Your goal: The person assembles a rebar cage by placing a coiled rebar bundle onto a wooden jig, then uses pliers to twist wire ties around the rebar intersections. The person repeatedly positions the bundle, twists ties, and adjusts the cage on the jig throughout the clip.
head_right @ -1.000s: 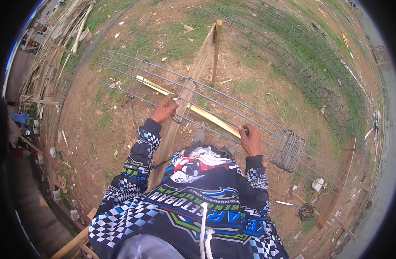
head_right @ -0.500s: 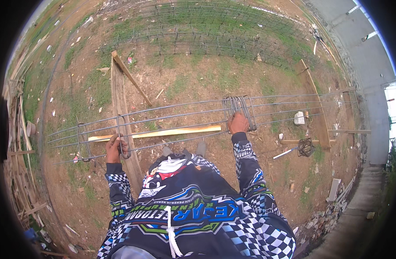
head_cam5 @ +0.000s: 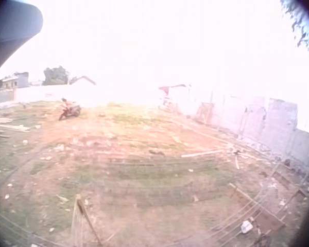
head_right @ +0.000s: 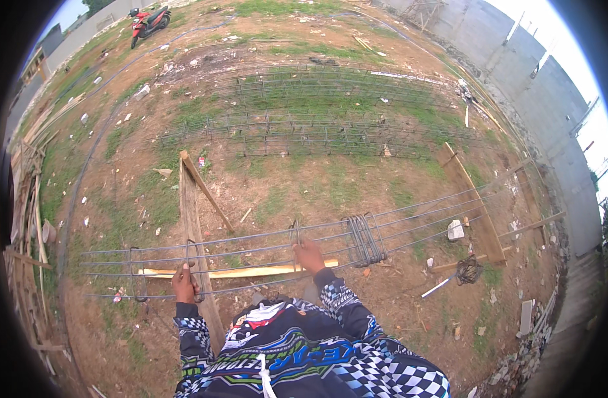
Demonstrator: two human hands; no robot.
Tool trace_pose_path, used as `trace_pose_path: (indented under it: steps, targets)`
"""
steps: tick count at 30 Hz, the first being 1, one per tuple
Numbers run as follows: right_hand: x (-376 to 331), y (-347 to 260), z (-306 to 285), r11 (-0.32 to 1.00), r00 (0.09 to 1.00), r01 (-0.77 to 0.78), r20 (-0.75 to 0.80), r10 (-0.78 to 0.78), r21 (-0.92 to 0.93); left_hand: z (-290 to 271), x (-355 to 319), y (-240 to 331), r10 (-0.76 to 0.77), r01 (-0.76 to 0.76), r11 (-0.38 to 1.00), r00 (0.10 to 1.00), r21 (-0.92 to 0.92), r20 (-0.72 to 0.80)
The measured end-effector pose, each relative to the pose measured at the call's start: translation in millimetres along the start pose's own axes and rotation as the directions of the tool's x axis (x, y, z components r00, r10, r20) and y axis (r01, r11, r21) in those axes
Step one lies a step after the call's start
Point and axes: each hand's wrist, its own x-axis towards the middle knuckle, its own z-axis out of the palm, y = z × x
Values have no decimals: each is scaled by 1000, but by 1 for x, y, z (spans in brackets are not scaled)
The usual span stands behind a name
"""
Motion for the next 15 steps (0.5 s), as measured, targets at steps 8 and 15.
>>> trace_pose_path:
  steps: [8, 15]
  targets:
    - [-36, -60, 29, 994, 985, 82, 146, -91, 72, -15, -1, 8, 103, -99, 993, 993, 66, -64]
    - [-42, -74, 32, 990, 993, 34, 111, -50, 136, -27, 10, -2, 207, -192, 972, 972, 138, -112]
